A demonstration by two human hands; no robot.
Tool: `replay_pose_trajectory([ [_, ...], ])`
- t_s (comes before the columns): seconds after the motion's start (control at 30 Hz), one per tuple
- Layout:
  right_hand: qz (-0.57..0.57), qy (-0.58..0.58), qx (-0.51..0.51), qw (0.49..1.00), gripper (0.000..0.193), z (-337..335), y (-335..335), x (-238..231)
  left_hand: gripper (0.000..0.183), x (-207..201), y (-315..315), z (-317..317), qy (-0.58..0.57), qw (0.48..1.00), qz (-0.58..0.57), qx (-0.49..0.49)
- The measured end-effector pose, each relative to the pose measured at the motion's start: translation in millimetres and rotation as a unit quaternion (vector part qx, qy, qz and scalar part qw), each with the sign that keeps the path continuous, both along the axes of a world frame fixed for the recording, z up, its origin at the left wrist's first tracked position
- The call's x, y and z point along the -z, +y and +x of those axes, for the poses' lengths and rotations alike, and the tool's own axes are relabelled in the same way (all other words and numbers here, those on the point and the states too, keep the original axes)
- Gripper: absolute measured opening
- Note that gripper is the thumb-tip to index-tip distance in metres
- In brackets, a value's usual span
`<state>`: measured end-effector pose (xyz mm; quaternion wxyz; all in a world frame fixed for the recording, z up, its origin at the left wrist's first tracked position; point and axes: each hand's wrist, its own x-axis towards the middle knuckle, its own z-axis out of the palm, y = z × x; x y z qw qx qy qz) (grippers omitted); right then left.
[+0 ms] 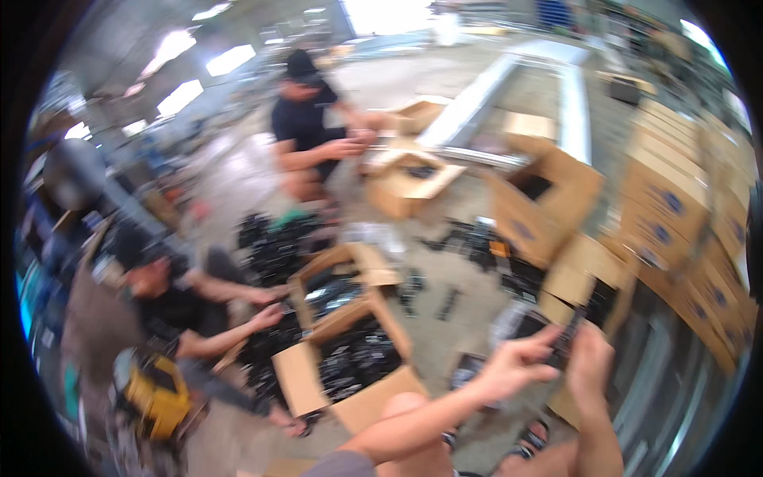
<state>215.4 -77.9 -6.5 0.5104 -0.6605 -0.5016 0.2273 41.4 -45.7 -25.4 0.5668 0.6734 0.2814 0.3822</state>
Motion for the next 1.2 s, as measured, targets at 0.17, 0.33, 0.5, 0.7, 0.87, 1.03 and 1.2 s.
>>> replay_pose_trajectory([
  [0.17, 0.067, -0.013, -0.023, 0.997, 0.028, -7, -8, -3, 0.082, -10, -6, -8, -0.166, 0.948, -0.245, 0.119],
  [0.33, 0.004, 0.109, -0.04, 0.993, 0.031, 12, 3, 25, 0.083, -5, -4, 0, -0.154, 0.961, -0.21, 0.094],
  [0.5, -0.039, 0.305, -0.015, 0.951, 0.047, 33, 14, 39, 0.081, -1, 1, 6, -0.032, 0.989, -0.137, 0.053],
  [0.7, -0.083, 0.289, -0.055, 0.952, 0.037, 22, 3, -14, 0.076, -15, 10, -16, 0.179, 0.956, 0.231, -0.024],
  [0.87, -0.089, 0.154, -0.108, 0.978, 0.014, 14, -2, -11, 0.073, -16, 16, -17, 0.163, 0.947, 0.266, -0.081],
  [1.03, -0.025, 0.158, -0.045, 0.986, 0.014, -2, -6, -7, 0.074, -1, 13, -3, 0.064, 0.948, 0.214, -0.227],
  [1.2, 0.077, -0.082, 0.031, 0.993, 0.021, -12, -11, 10, 0.058, 2, 9, 2, -0.216, 0.848, -0.484, 0.033],
])
